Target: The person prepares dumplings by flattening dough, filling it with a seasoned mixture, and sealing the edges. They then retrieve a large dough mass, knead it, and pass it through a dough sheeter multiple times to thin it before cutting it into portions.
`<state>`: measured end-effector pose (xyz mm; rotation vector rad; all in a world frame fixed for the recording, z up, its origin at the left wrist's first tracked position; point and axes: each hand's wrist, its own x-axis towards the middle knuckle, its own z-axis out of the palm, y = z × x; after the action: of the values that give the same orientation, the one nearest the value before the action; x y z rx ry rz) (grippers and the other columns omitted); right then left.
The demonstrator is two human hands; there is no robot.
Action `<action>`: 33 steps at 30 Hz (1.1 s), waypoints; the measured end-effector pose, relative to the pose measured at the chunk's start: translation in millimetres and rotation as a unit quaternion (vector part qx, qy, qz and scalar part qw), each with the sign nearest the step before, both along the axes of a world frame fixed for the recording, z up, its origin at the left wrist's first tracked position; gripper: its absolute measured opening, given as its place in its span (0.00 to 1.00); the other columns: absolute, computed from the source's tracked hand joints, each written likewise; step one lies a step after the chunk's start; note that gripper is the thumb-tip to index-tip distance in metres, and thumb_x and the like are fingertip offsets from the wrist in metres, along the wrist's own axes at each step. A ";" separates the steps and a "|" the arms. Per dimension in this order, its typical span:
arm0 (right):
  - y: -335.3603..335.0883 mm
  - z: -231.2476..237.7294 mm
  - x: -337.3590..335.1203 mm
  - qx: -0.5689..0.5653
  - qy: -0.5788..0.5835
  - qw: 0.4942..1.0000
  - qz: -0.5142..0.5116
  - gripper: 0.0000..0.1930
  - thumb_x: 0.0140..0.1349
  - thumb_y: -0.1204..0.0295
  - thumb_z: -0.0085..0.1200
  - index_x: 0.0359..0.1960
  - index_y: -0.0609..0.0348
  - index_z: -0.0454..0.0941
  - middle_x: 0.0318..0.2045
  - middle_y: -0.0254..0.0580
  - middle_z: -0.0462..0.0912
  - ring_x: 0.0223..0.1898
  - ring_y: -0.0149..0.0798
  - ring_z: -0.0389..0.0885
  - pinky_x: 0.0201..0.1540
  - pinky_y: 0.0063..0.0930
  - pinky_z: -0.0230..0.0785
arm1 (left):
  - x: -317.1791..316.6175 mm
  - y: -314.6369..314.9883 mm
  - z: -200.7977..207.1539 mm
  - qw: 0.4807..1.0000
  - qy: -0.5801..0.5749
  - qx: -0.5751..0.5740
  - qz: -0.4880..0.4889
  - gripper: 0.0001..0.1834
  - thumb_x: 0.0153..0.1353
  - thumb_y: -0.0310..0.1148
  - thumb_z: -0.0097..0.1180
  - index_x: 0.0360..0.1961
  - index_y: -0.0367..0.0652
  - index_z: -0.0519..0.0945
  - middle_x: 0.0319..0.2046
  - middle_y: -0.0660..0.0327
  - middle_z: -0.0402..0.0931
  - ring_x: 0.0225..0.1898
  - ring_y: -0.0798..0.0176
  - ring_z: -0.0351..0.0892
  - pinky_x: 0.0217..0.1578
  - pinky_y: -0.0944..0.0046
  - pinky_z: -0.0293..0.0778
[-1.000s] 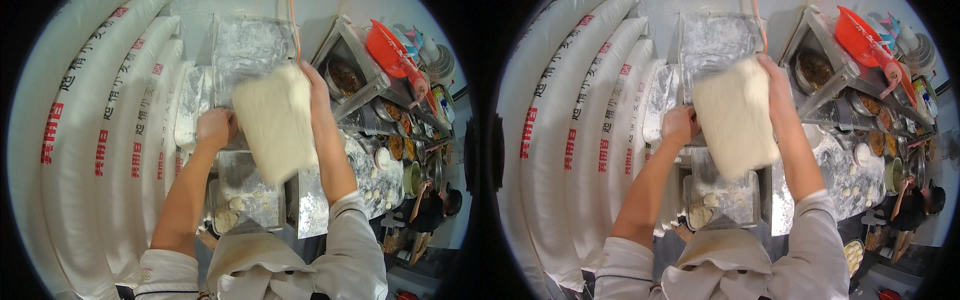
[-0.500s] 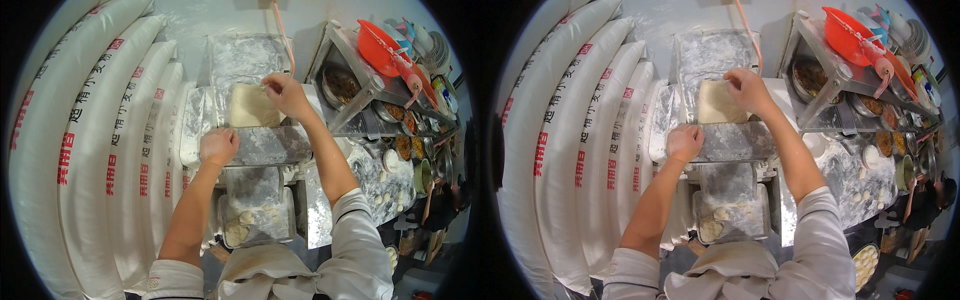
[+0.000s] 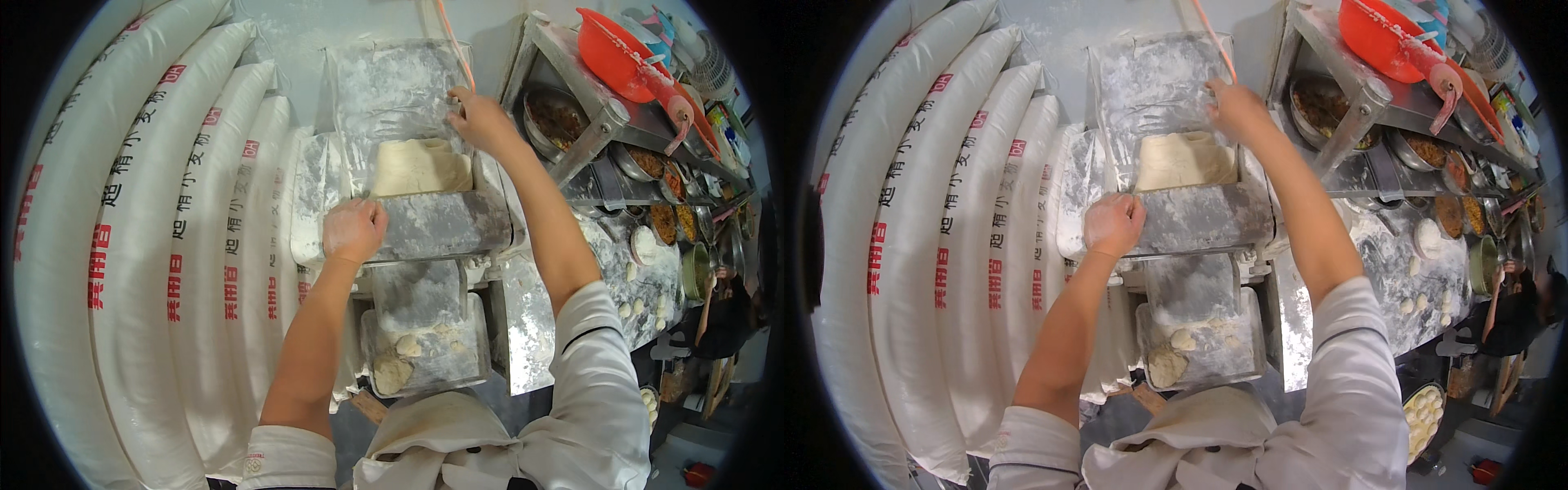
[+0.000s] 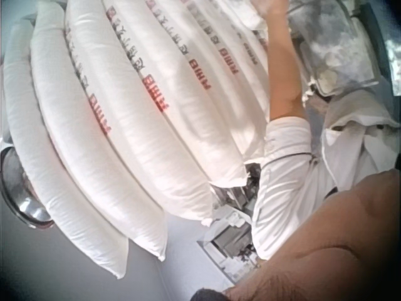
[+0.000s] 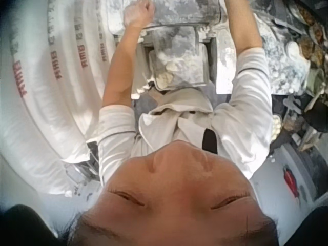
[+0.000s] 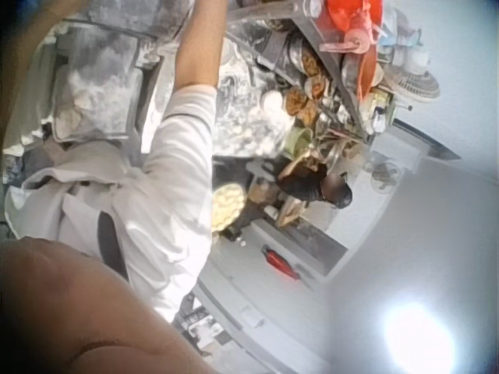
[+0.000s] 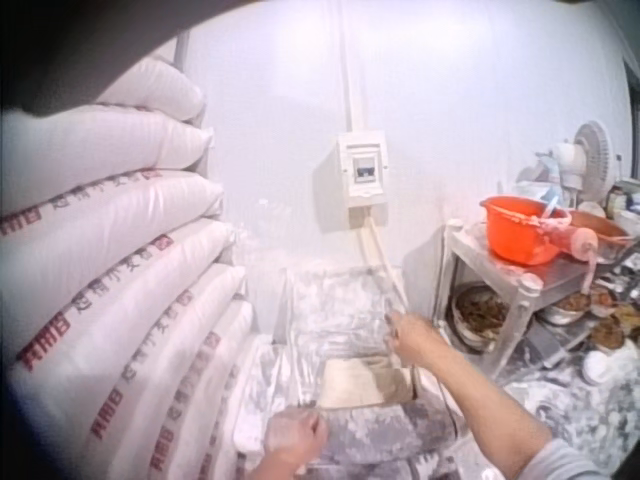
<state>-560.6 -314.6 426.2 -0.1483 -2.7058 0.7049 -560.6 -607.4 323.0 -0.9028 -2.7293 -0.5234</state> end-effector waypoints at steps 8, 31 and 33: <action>-159.5 -267.3 178.7 -0.470 -0.202 0.846 0.151 0.27 0.60 0.70 0.68 0.61 0.60 0.76 0.57 0.44 0.82 0.51 0.36 0.79 0.54 0.35 0.74 | 3.3 5.1 2.9 1.000 -0.014 0.008 0.000 0.17 0.66 0.43 0.56 0.23 0.45 0.81 0.30 0.56 0.82 0.35 0.48 0.82 0.39 0.47 0.77; -139.8 -327.5 218.1 -0.862 -0.083 0.494 -0.077 0.18 0.67 0.70 0.65 0.57 0.59 0.80 0.52 0.41 0.86 0.54 0.41 0.84 0.56 0.38 0.77 | 1.9 1.0 -6.2 0.999 0.032 -0.010 0.005 0.18 0.67 0.42 0.55 0.24 0.43 0.81 0.27 0.55 0.81 0.32 0.46 0.82 0.35 0.46 0.77; -128.0 -327.3 236.6 -0.828 -0.145 0.535 -0.085 0.20 0.64 0.74 0.67 0.57 0.61 0.80 0.52 0.40 0.86 0.53 0.37 0.85 0.57 0.33 0.77 | 1.1 -1.1 -8.0 0.999 0.038 -0.010 0.006 0.17 0.68 0.42 0.55 0.25 0.43 0.81 0.27 0.55 0.81 0.32 0.45 0.82 0.35 0.46 0.77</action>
<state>-324.1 -442.6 98.9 -0.9384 -1.0664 2.9563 -559.5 -608.5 315.0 -0.8917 -2.6741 -0.4520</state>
